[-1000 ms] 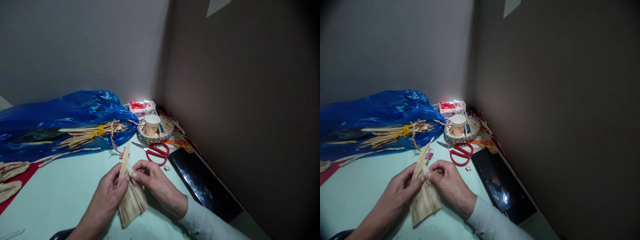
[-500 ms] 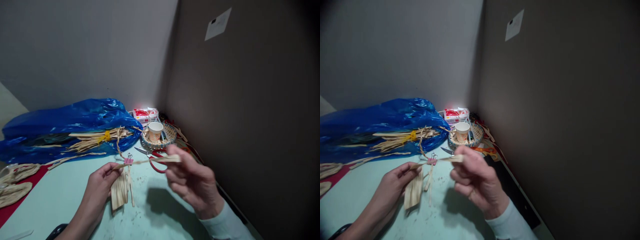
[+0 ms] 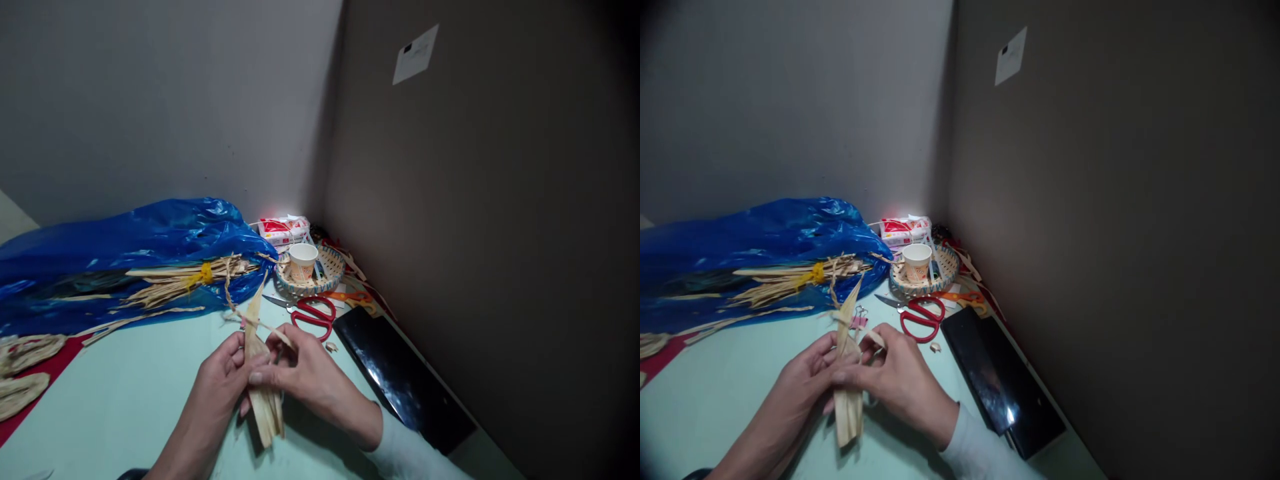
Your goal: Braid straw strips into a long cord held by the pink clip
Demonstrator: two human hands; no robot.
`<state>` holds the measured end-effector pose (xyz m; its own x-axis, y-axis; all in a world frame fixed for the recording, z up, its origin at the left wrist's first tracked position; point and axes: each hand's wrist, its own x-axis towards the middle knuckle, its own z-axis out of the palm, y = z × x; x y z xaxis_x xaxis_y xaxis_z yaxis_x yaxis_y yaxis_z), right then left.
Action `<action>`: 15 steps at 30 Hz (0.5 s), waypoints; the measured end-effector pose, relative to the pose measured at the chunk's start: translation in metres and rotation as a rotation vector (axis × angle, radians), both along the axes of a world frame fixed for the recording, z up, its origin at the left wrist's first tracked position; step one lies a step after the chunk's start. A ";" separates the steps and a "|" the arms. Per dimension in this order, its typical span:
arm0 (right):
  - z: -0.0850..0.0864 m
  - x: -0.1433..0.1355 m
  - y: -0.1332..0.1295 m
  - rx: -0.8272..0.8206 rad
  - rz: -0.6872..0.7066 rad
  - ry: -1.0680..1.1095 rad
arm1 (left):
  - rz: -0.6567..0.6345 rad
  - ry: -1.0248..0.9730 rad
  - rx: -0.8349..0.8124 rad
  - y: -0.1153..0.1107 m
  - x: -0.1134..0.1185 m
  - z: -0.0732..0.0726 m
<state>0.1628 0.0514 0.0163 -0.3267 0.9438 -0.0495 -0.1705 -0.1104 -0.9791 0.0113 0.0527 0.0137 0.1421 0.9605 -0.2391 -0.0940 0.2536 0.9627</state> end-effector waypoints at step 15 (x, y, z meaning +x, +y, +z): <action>-0.008 0.003 0.003 0.080 -0.064 -0.136 | 0.067 0.090 0.037 0.004 -0.008 -0.001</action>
